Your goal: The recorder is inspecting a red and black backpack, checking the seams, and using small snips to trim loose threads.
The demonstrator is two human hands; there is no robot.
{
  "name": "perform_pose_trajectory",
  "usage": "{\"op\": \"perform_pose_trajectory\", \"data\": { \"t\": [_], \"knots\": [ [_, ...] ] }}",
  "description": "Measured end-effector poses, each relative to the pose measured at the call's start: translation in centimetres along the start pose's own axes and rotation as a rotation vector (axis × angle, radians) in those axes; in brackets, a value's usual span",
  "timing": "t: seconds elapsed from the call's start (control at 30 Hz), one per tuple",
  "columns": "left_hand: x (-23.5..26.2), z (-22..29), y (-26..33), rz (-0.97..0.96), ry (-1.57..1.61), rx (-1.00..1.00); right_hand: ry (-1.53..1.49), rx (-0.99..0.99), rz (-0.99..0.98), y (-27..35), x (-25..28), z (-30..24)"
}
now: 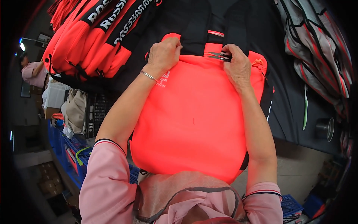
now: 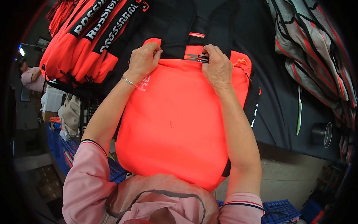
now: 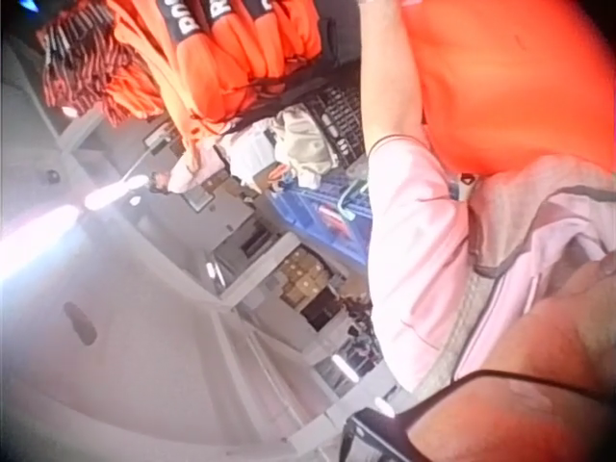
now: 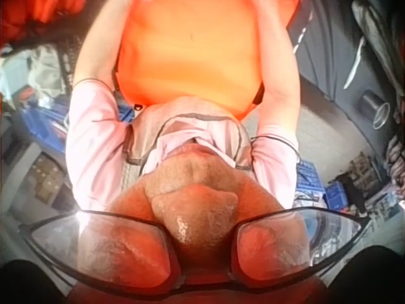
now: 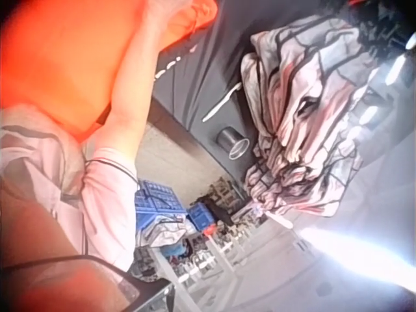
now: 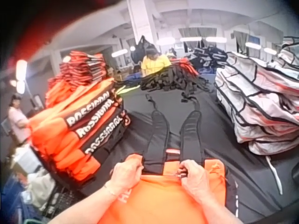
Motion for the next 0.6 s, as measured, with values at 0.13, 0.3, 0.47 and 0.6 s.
{"op": "perform_pose_trajectory", "data": {
  "t": [0.13, 0.3, 0.47, 0.6],
  "knots": [
    [0.2, 0.3, 0.4, -0.082, 0.127, 0.039, 0.025, -0.017, -0.006, 0.0, -0.2, 0.3],
    [-0.5, 0.3, -0.4, -0.231, 0.115, 0.144, 0.056, -0.027, -0.001, -0.1, -0.2, 0.2],
    [-0.6, -0.4, 0.4, -0.01, 0.153, 0.158, 0.027, 0.009, -0.004, -0.1, -0.1, 0.2],
    [0.1, 0.4, 1.5, 0.085, 0.19, 0.158, 0.008, -0.01, -0.028, 0.0, 0.0, 0.5]
  ]
}}
Point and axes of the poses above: each hand's wrist, its own y-axis away from the middle knuckle, its own x-axis out of the back of the hand, z = x × y, the point moved 6 cm from there along -y, towards the middle knuckle, and after that the axes turned 10 degrees about -x, right-handed, at the moved point
